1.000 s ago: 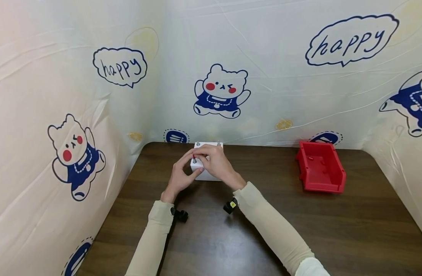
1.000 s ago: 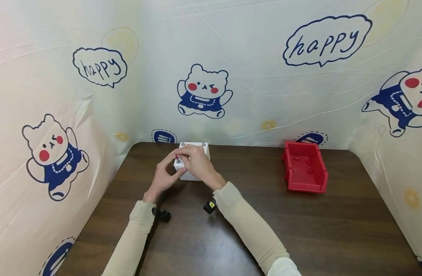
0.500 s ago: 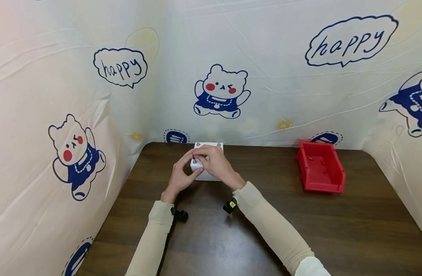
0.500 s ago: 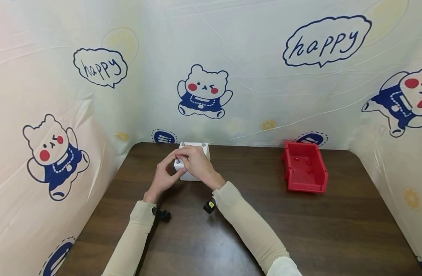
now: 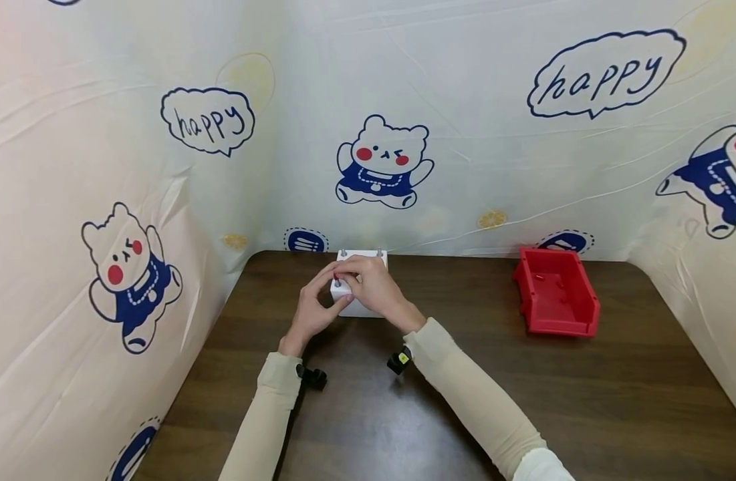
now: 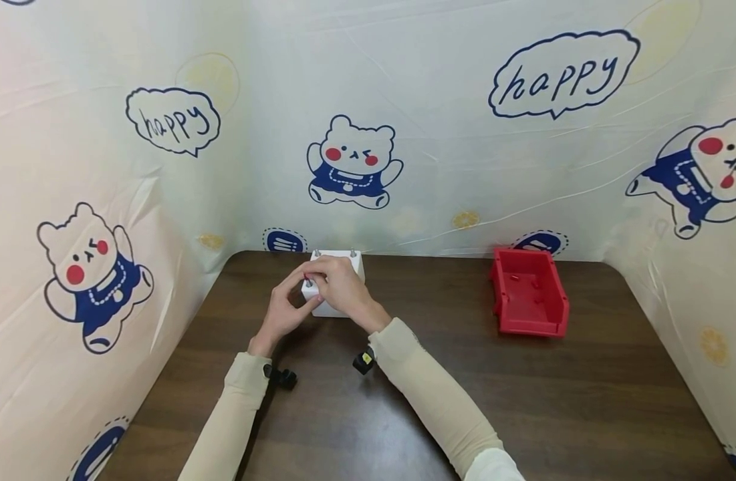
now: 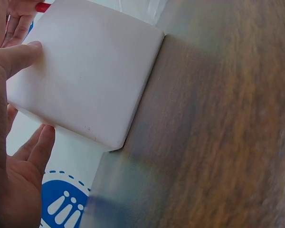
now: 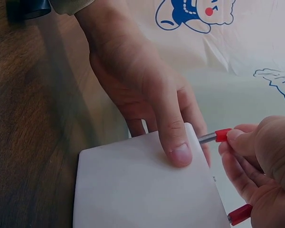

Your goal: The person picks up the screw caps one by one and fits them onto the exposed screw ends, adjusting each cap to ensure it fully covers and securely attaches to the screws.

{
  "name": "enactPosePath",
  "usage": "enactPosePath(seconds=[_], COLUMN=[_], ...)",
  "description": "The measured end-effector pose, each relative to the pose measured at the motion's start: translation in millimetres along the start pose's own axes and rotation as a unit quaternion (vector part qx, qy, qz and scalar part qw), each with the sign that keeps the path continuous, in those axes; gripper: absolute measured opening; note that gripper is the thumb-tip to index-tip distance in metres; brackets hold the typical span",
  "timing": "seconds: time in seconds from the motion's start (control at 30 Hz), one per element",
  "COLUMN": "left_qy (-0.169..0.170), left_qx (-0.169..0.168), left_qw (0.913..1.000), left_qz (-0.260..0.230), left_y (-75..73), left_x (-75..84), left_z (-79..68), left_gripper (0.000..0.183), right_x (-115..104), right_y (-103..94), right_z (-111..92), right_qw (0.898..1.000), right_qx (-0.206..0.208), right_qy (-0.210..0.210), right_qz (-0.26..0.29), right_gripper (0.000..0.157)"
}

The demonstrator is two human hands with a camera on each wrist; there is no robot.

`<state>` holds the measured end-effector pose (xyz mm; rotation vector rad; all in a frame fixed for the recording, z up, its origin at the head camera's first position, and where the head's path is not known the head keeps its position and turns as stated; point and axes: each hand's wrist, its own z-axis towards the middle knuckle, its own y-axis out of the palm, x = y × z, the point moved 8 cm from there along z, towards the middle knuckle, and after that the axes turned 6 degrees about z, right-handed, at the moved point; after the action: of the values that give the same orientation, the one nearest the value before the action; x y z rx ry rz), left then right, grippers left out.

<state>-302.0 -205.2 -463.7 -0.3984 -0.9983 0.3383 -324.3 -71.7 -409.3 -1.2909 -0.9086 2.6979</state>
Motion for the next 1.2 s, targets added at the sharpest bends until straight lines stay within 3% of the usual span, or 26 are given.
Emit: enactPosePath(seconds=[1.2], left_qy=[0.007], left_qx=[-0.003], left_qw=[0.9999], left_qz=[-0.013], left_y=[0.3], left_x=[-0.5], left_z=[0.5], left_gripper=[0.061], right_x=[-0.5], right_y=[3.6], right_z=[0.5], right_qw=[1.0], right_qx=[-0.016], right_qy=[-0.017], right_qz=[-0.019], right_gripper=[0.021])
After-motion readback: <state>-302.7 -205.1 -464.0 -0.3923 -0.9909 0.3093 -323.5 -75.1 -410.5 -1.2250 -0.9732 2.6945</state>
